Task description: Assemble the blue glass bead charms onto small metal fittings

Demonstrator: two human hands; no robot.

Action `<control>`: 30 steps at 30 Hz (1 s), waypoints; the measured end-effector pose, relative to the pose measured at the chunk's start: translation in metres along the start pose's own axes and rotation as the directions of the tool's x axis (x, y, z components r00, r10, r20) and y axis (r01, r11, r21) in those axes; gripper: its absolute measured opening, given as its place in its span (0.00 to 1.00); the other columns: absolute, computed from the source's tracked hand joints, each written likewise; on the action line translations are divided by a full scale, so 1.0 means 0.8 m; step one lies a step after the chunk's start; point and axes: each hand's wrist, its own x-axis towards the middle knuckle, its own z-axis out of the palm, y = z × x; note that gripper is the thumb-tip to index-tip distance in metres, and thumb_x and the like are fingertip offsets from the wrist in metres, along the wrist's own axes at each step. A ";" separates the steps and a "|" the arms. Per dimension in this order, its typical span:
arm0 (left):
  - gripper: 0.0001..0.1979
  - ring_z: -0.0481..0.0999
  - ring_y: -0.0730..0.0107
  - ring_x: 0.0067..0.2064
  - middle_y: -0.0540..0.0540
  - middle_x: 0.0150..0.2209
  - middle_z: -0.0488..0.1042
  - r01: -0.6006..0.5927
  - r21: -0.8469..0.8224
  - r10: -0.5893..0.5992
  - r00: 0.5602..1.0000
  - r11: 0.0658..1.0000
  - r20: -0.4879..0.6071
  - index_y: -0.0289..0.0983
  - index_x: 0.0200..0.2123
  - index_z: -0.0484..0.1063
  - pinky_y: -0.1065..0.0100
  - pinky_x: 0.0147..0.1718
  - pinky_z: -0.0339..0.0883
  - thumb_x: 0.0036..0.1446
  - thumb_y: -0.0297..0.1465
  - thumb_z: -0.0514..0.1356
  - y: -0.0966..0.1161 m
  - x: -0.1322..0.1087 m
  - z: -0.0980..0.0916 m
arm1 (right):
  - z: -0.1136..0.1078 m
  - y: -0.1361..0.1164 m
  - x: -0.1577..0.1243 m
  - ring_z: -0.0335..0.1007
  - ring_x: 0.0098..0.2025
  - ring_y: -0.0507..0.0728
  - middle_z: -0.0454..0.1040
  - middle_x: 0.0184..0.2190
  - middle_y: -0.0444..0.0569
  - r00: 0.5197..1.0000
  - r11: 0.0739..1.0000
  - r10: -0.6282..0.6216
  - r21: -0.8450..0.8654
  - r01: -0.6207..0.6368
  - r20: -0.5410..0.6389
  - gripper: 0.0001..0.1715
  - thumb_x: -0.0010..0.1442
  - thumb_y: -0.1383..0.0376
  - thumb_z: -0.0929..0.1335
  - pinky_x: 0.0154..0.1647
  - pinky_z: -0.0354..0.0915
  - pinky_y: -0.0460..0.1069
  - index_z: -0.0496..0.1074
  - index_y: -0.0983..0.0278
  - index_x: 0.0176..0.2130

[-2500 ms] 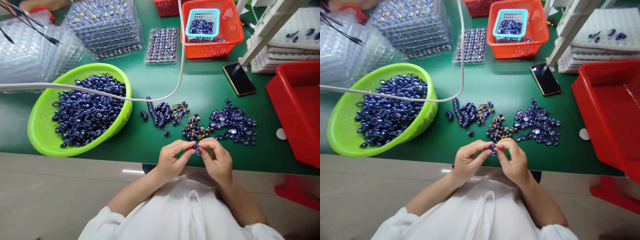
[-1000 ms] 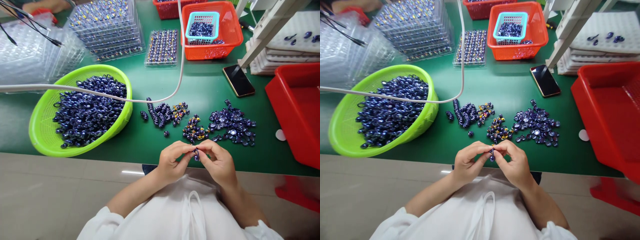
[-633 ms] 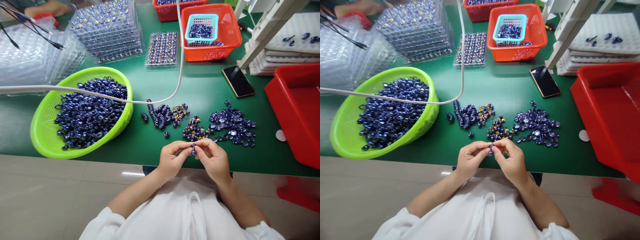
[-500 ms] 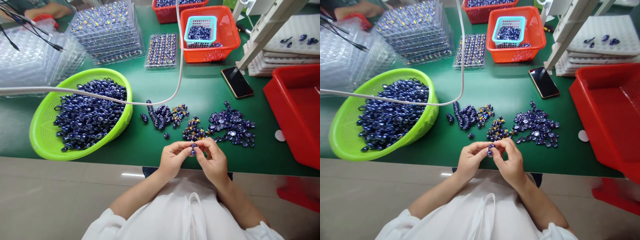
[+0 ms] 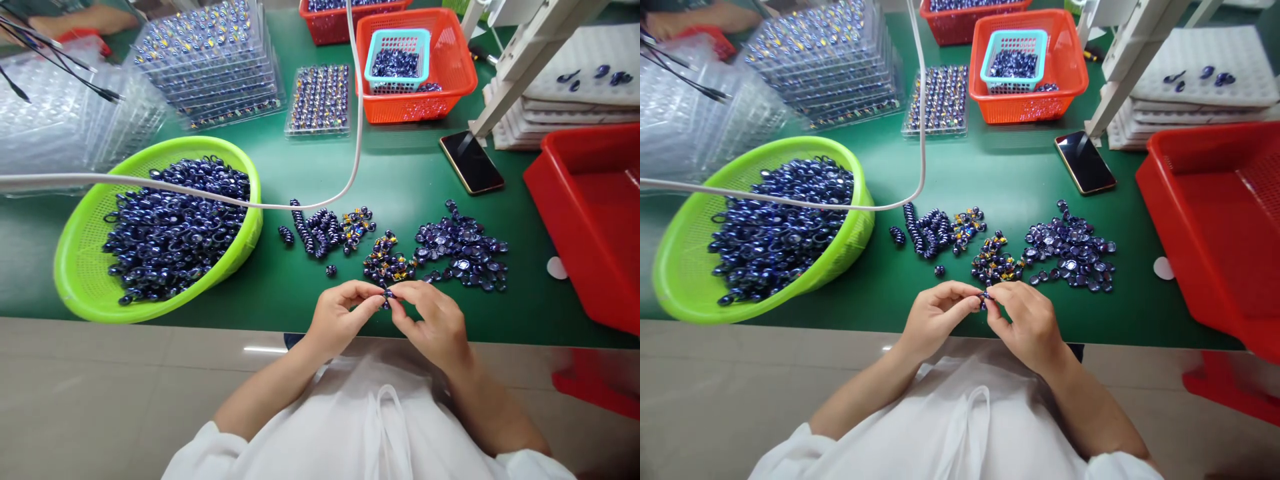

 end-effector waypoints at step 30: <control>0.16 0.79 0.65 0.41 0.41 0.39 0.78 -0.225 0.161 0.162 0.928 0.961 0.335 0.32 0.48 0.79 0.67 0.43 0.76 0.55 0.30 0.69 0.006 -0.009 -0.003 | 0.003 -0.004 -0.013 0.76 0.29 0.55 0.78 0.27 0.49 0.974 0.978 -0.196 0.089 0.187 0.116 0.07 0.67 0.68 0.62 0.29 0.72 0.49 0.68 0.64 0.44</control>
